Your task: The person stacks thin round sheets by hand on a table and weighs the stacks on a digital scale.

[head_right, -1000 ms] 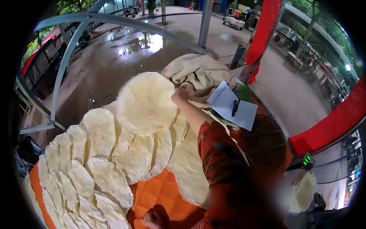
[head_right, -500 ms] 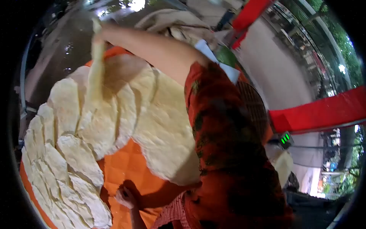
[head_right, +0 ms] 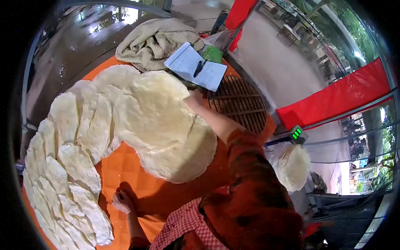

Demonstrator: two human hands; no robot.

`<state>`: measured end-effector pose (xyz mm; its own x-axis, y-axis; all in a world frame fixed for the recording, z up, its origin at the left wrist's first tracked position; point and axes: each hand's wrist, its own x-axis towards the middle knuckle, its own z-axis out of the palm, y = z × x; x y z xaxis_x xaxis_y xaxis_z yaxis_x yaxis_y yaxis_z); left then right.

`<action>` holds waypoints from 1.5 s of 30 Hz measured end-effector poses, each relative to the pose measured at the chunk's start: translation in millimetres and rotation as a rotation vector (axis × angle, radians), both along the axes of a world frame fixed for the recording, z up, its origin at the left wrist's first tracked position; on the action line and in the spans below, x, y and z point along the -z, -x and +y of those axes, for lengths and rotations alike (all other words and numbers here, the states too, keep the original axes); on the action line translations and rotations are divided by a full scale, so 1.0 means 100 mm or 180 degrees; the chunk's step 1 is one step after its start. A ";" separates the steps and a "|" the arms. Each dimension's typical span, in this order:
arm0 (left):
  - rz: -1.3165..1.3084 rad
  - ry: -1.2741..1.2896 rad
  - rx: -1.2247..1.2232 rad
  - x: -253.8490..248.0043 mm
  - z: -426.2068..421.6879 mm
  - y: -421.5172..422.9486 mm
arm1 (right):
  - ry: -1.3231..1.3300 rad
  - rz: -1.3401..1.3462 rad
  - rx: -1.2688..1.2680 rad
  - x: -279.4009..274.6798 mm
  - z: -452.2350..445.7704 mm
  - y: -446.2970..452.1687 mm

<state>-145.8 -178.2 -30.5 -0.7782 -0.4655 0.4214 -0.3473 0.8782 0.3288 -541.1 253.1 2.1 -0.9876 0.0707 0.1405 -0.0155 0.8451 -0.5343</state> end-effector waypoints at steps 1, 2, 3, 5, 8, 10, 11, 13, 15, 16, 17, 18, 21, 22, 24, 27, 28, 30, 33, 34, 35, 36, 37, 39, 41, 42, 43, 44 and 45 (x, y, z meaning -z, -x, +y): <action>-0.0054 0.0007 0.0014 0.01 -0.05 0.04 | 0.0103 -0.0284 0.0172 -0.02 -0.03 0.07; -0.0129 -0.0030 0.0021 0.05 -0.07 0.01 | 0.0162 -0.0591 0.0336 -0.06 -0.03 0.12; -0.0217 -0.0087 0.0024 0.08 -0.06 -0.02 | 0.0199 -0.0909 0.0497 -0.11 -0.02 0.17; -0.0118 -0.0017 -0.0004 0.00 0.00 0.01 | 0.0545 -0.0758 0.0233 -0.21 -0.03 0.29; -0.0175 0.0044 -0.0050 -0.06 0.04 0.01 | 0.0828 -0.1194 0.0047 0.01 -0.01 0.78; -0.0242 -0.0016 -0.0045 -0.05 0.03 0.01 | 0.1038 -0.1707 -0.0628 -0.53 -0.24 0.76; -0.0275 -0.0084 -0.0026 -0.03 0.01 -0.01 | 0.1126 -0.1436 -0.0900 -0.92 -0.45 0.64; -0.0199 -0.0015 0.0052 -0.03 0.01 -0.01 | 0.1653 -0.1316 -0.1187 -1.78 -0.88 0.30; -0.0200 0.0035 0.0049 -0.04 0.01 0.00 | 0.2574 -0.1619 -0.1183 -2.41 -1.01 -0.06; -0.0204 0.0053 0.0039 -0.05 0.01 -0.01 | 0.3047 -0.1782 -0.1178 -2.63 -0.94 -0.24; -0.0172 0.0018 0.0068 -0.07 0.01 -0.01 | 0.3200 -0.1700 -0.0955 -2.88 -0.82 -0.59; -0.0133 -0.0031 0.0072 -0.09 0.02 -0.01 | 0.3256 -0.1734 -0.1052 -3.02 -0.62 -0.93; -0.0081 -0.0214 0.0101 -0.11 0.03 0.00 | 0.3439 -0.1381 -0.1191 -2.34 0.00 -1.46; -0.0080 -0.0271 0.0108 -0.11 0.02 0.00 | 0.3424 -0.1448 -0.0779 -2.03 0.09 -1.61; 0.0148 -0.0077 0.0161 -0.07 0.01 0.00 | 0.2628 -0.1183 -0.0774 -1.15 0.52 -1.82; 0.0152 0.0046 0.0109 -0.06 0.02 0.02 | 0.0042 -0.1079 0.0233 -0.03 0.78 -1.97; 0.0096 0.0055 0.0061 -0.08 0.03 0.02 | 0.0308 -0.0936 0.0524 0.07 0.75 -2.01; 0.0119 0.0088 0.0054 -0.09 0.03 0.04 | 0.0838 -0.0640 0.1073 0.06 0.67 -2.04; -0.0097 0.0034 0.0032 -0.14 0.05 0.01 | 0.2237 -0.1147 0.0963 0.01 0.75 -1.99; -0.0091 0.0012 0.0053 -0.14 0.04 0.00 | 0.2229 -0.1528 0.0785 -0.07 0.77 -1.97; -0.0078 -0.0015 0.0073 -0.13 0.05 0.00 | 0.2207 -0.1901 0.0602 -0.25 0.76 -1.97; -0.0062 -0.0042 0.0087 -0.16 0.05 0.00 | 0.2174 -0.2271 0.0409 -0.39 0.75 -1.96; -0.0014 0.0015 0.0040 -0.19 0.07 0.01 | 0.2253 -0.2446 0.0408 -0.44 0.76 -1.95; -0.0097 -0.0039 0.0004 -0.18 0.05 -0.03 | 0.1639 -0.2519 0.0194 -0.39 0.81 -1.82; -0.0078 -0.0057 0.0007 -0.17 0.04 -0.02 | 0.0932 -0.2488 0.0319 -0.59 0.68 -1.82; -0.0086 -0.0076 -0.0013 -0.19 0.04 -0.03 | 0.0995 -0.2322 0.0279 -0.51 0.65 -1.79; -0.0108 -0.0100 -0.0025 -0.21 0.05 -0.03 | 0.1052 -0.2168 0.0249 -0.38 0.66 -1.74; -0.0145 -0.0126 -0.0035 -0.22 0.07 -0.04 | 0.1107 -0.2028 0.0225 -0.29 0.69 -1.72; -0.0041 -0.0113 0.0024 -0.22 0.08 -0.05 | 0.2037 -0.2138 0.0205 -0.37 0.67 -1.78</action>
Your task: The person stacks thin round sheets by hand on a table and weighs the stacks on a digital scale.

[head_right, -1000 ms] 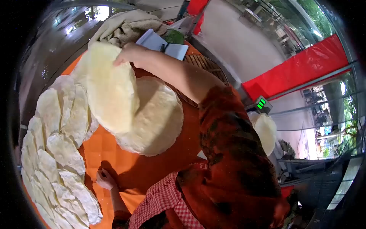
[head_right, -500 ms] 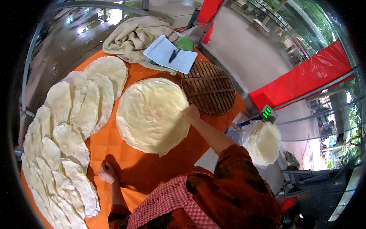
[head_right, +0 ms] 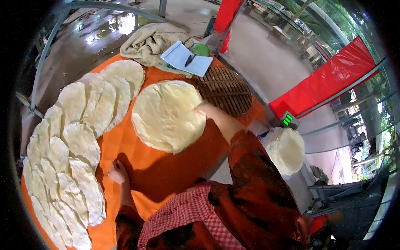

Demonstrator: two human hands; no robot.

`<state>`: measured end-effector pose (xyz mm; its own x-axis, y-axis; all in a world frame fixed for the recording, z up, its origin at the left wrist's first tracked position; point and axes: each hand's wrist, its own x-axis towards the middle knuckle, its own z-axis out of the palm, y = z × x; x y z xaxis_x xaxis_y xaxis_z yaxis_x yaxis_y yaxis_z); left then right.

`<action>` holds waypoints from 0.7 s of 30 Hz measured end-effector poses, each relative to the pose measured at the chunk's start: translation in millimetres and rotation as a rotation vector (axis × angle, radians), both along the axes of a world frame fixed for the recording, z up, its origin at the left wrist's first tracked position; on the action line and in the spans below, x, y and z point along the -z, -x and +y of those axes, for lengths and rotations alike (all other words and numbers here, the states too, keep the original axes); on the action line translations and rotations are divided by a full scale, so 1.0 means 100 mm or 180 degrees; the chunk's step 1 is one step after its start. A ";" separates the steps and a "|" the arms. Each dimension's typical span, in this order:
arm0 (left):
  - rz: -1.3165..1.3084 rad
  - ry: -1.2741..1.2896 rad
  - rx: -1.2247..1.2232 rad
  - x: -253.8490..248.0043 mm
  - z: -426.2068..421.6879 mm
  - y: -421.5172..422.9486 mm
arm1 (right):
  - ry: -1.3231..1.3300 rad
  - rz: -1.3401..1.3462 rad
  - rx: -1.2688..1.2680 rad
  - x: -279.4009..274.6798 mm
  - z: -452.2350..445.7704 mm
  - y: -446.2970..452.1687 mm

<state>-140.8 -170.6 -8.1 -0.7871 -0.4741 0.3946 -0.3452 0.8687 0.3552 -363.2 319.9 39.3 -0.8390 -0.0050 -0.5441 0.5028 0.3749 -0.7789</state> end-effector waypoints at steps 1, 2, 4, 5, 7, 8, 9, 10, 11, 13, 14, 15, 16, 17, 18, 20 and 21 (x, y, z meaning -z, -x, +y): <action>0.0096 0.0018 0.0061 -0.01 -0.01 -0.01 | 0.0886 -0.0121 0.0263 -0.07 -0.03 -0.03; 0.0207 0.0038 0.0116 -0.01 -0.01 -0.01 | 0.0173 -0.0262 0.0256 0.27 0.04 0.23; 0.0183 0.0024 0.0122 0.01 -0.02 0.00 | -0.0170 -0.0206 0.0671 0.00 -0.11 0.30; 0.0174 0.0030 0.0128 0.01 -0.03 -0.02 | -0.0330 -0.0175 0.0881 -0.24 -0.26 0.25; 0.0000 0.0011 0.0174 -0.03 -0.03 -0.04 | 0.0127 0.0768 0.0784 -1.08 -0.85 -0.09; -0.0093 0.0012 0.0194 -0.06 -0.04 -0.05 | 0.0155 0.1277 0.0553 -1.20 -1.02 -0.06; 0.0011 -0.0714 0.0254 -0.05 -0.03 -0.07 | 0.0190 0.1790 0.0314 -1.33 -1.18 0.01; 0.0121 -0.1427 0.0317 -0.02 -0.01 -0.09 | 0.0179 0.1831 0.0248 -1.59 -1.36 0.01; 0.0225 -0.2137 0.0380 -0.01 0.03 -0.10 | 0.0172 0.1867 0.0181 -1.91 -1.55 -0.03; 0.0266 -0.4715 0.0850 -0.12 0.36 -0.21 | 0.0411 0.1843 -0.0082 -2.62 -1.74 -0.24; -0.0133 -0.6056 0.1247 -0.09 0.49 -0.26 | 0.0823 0.1838 -0.0225 -2.93 -1.77 -0.36; -0.0546 -0.7370 0.1689 -0.09 0.62 -0.28 | 0.1238 0.1843 -0.0395 -3.16 -1.74 -0.44; -0.0487 -0.8103 0.0907 -0.44 0.82 -0.34 | 0.1252 0.1829 -0.0517 -3.30 -1.66 -0.43; -0.0430 -0.8792 0.0053 -0.76 0.99 -0.39 | 0.1252 0.1812 -0.0629 -3.41 -1.55 -0.43; -0.0219 -0.8836 0.0761 -0.69 1.07 -0.39 | 0.1181 0.1686 -0.0741 -3.48 -1.42 -0.46; 0.0344 -0.8633 0.2195 -0.69 1.19 -0.40 | 0.0974 0.1439 -0.0999 -3.52 -1.22 -0.51; 0.0608 -0.8689 0.2051 -0.58 1.19 -0.42 | 0.0793 0.1504 -0.1090 -3.37 -1.13 -0.47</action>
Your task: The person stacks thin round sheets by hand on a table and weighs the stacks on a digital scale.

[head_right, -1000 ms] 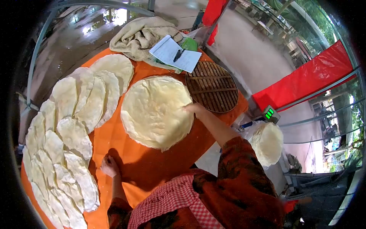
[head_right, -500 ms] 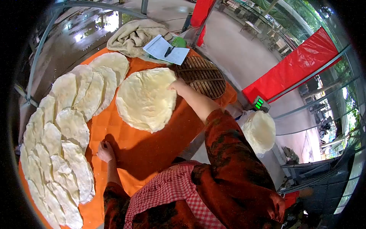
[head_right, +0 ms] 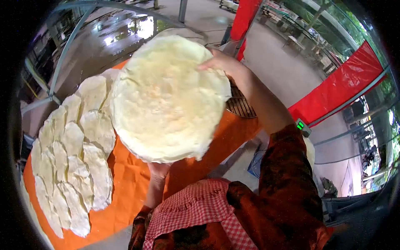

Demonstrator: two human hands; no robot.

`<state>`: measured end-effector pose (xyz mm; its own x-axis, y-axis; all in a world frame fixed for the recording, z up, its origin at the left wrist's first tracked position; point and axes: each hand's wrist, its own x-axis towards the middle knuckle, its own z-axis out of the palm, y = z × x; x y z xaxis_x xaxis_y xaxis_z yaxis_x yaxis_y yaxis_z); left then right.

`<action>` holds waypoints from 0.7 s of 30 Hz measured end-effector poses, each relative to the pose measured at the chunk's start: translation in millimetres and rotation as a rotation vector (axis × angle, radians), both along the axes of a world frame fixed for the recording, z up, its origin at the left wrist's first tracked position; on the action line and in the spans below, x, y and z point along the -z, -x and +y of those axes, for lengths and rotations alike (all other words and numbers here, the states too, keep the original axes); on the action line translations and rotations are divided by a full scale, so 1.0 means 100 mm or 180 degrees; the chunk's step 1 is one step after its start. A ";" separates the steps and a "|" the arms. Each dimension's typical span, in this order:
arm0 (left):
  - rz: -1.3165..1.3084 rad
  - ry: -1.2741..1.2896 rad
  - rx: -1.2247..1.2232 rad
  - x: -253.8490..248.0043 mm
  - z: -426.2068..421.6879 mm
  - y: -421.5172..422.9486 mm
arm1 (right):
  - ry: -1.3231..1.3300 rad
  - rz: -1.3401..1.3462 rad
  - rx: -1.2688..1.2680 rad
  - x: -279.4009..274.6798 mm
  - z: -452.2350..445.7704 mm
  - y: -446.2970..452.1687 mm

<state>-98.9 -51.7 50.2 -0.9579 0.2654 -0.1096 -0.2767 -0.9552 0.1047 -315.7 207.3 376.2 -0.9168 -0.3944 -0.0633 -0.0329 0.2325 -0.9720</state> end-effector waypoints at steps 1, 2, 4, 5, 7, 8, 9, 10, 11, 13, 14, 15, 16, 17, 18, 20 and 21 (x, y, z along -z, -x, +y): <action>-0.0081 -0.0073 -0.0185 0.20 -0.02 0.00 | -0.0166 0.0097 -0.0037 0.28 0.11 0.10; -0.0161 -0.0141 -0.0367 0.31 -0.03 -0.01 | -0.0327 0.0195 -0.0071 0.61 0.20 0.23; -0.0292 0.0334 -0.0478 0.28 -0.05 -0.06 | -0.1238 0.0378 -0.0203 1.44 0.40 0.52; -0.0274 0.0239 -0.0354 0.13 0.00 -0.11 | -0.1965 0.0809 0.0152 1.92 0.41 0.51; -0.0339 0.0011 -0.0185 0.08 0.04 -0.24 | -0.2121 0.1325 -0.0051 1.98 -0.09 -0.28; -0.0516 -0.0034 -0.0161 0.12 0.04 -0.30 | -0.1082 0.1275 -0.0214 2.39 -0.27 -0.69; -0.0695 -0.0086 -0.0142 0.14 0.06 -0.37 | -0.1239 0.1988 -0.0733 2.70 -0.39 -1.05; -0.0853 -0.0139 -0.0118 0.16 0.06 -0.40 | -0.1847 0.1358 -0.1776 2.55 -0.61 -1.34; -0.0830 -0.0080 -0.0128 0.17 0.07 -0.41 | -0.1908 0.2207 -0.2006 2.65 -0.60 -1.66; -0.0842 -0.0037 -0.0071 0.18 0.06 -0.44 | -0.2086 0.2377 -0.1764 3.04 -0.61 -1.98; -0.0816 -0.0013 -0.0051 0.18 0.04 -0.44 | -0.2133 0.2427 -0.1584 3.06 -0.61 -2.03; -0.0937 -0.0106 -0.0068 0.16 0.01 -0.48 | -0.2003 0.2244 -0.1593 3.11 -0.60 -1.99; -0.1020 0.0282 -0.0119 0.14 0.00 -0.54 | -0.1872 0.2057 -0.1593 3.17 -0.58 -1.92; -0.1096 0.0676 -0.0156 0.03 0.00 -0.58 | -0.1743 0.1870 -0.1578 3.17 -0.58 -1.89; -0.1156 0.1066 -0.0188 -0.02 0.00 -0.61 | -0.1740 0.1899 -0.1519 3.17 -0.58 -1.92; -0.1245 0.1897 -0.0660 0.19 -0.04 -0.77 | -0.1751 0.1982 -0.1405 3.12 -0.56 -1.96; -0.1334 0.2705 -0.1000 0.22 -0.05 -0.88 | -0.1755 0.2188 -0.1371 3.15 -0.59 -1.99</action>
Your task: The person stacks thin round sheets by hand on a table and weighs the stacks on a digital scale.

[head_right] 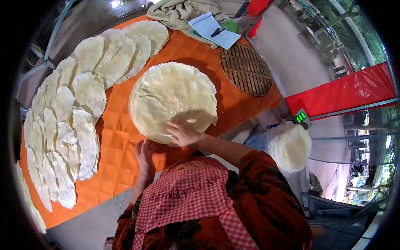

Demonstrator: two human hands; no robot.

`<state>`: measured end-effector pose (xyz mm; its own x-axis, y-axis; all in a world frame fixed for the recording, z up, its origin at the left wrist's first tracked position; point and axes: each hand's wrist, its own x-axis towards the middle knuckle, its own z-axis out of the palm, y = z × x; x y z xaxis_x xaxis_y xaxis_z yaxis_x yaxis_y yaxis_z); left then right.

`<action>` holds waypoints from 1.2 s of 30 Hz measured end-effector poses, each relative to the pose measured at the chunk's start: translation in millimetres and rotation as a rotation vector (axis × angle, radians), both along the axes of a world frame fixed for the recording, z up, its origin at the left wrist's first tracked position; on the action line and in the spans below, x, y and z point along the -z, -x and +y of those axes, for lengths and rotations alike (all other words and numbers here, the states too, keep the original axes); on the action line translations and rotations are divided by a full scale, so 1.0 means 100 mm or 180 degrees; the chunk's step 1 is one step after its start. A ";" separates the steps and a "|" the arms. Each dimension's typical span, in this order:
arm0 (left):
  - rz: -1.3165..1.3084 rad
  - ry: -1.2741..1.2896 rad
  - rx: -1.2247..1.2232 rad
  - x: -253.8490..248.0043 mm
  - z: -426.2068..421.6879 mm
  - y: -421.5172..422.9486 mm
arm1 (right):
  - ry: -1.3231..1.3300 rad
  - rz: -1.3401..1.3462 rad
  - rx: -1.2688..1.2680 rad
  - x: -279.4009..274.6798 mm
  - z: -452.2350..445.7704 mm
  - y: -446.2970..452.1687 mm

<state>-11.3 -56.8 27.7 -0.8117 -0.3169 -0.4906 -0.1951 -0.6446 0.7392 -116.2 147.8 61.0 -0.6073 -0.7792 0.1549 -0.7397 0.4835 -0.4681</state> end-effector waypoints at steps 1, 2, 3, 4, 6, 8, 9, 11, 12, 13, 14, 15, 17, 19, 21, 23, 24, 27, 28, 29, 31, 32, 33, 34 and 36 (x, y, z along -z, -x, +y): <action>-0.0104 0.0842 -0.0219 0.03 -0.02 -0.06 | 0.0056 0.0057 0.0000 0.04 -0.02 -0.04; 0.0018 0.0908 -0.0258 0.01 -0.05 -0.04 | 0.0114 0.0112 -0.0012 0.09 -0.03 -0.09; 0.0141 0.0976 -0.0296 -0.03 -0.09 0.00 | 0.0175 0.0169 -0.0024 0.15 -0.05 -0.12; 0.0258 0.1040 -0.0334 -0.05 -0.11 0.05 | 0.0092 -0.0101 0.0279 0.24 -0.07 -0.14; 0.0309 0.1396 -0.0089 -0.04 -0.10 0.14 | 0.0564 -0.0206 0.0795 -0.05 -0.09 -0.12; 0.0511 0.2183 -0.0113 0.03 -0.04 0.29 | 0.0961 0.0075 0.1165 -0.27 -0.12 -0.12; 0.0271 0.2091 0.0121 0.05 -0.03 0.34 | 0.0869 0.0083 0.1041 -0.25 -0.11 -0.13; -0.0172 0.1922 0.0591 0.03 0.00 0.47 | 0.0705 0.0125 0.0804 -0.17 -0.11 -0.13; -0.0156 0.2060 0.0565 0.04 0.04 0.52 | 0.0579 0.0444 0.0588 -0.15 -0.16 -0.14; -0.0292 0.2216 0.0667 0.12 0.06 0.55 | 0.0288 0.0053 0.0850 -0.13 -0.18 -0.24; -0.0427 0.2384 0.0760 0.22 0.04 0.58 | 0.0286 0.0510 0.0774 -0.01 -0.22 -0.24; -0.0547 0.2565 0.0836 0.19 0.02 0.63 | 0.0297 0.0987 0.0693 0.13 -0.24 -0.16; -0.0352 0.2238 0.0622 0.06 0.07 0.63 | 0.0059 -0.0205 0.1433 0.05 -0.17 0.18; -0.0284 0.2262 0.0571 -0.10 0.09 0.56 | -0.0149 -0.0539 0.1810 -0.56 -0.06 0.68; -0.0365 0.2331 0.0563 -0.12 0.11 0.58 | 0.0492 -0.0525 0.1589 -1.56 0.13 1.19; -0.0417 0.2159 0.0519 0.00 0.13 0.58 | 0.0311 0.0011 0.1721 -2.36 0.22 1.40; -0.0435 0.1972 0.0513 0.00 0.13 0.58 | 0.0406 0.0481 0.1398 -2.59 0.26 1.45; -0.0444 0.1545 0.0451 -0.01 0.08 0.55 | -0.0095 0.1047 0.1003 -2.61 0.07 1.14; -0.0411 0.1473 0.0405 -0.07 0.10 0.53 | -0.0017 0.0879 0.0853 -2.38 0.01 1.00; -0.0379 0.1395 0.0358 -0.14 0.13 0.51 | 0.0053 0.0710 0.0700 -2.06 -0.05 0.85; -0.0341 0.1336 0.0325 -0.31 0.18 0.49 | 0.0225 0.1208 0.0614 -1.24 -0.18 0.57; -0.0321 0.1307 0.0315 -0.35 0.20 0.49 | -0.0034 0.0878 0.0626 -0.82 -0.21 0.45; -0.0304 0.1394 0.0343 -0.32 0.20 0.50 | -0.0293 0.0546 0.0639 -0.49 -0.24 0.33; -0.0292 0.1486 0.0388 -0.26 0.21 0.50 | -0.0528 0.0422 0.0656 -0.27 -0.24 0.23; -0.0300 0.1510 0.0493 -0.25 0.19 0.51 | -0.0385 0.0428 0.0793 -0.17 -0.29 0.07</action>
<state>-61.8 -37.6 52.7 -0.8259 -0.4020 -0.3952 -0.3419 -0.2003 0.9181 -123.2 118.8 77.7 -0.7623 -0.6265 0.1622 -0.6428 0.7040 -0.3019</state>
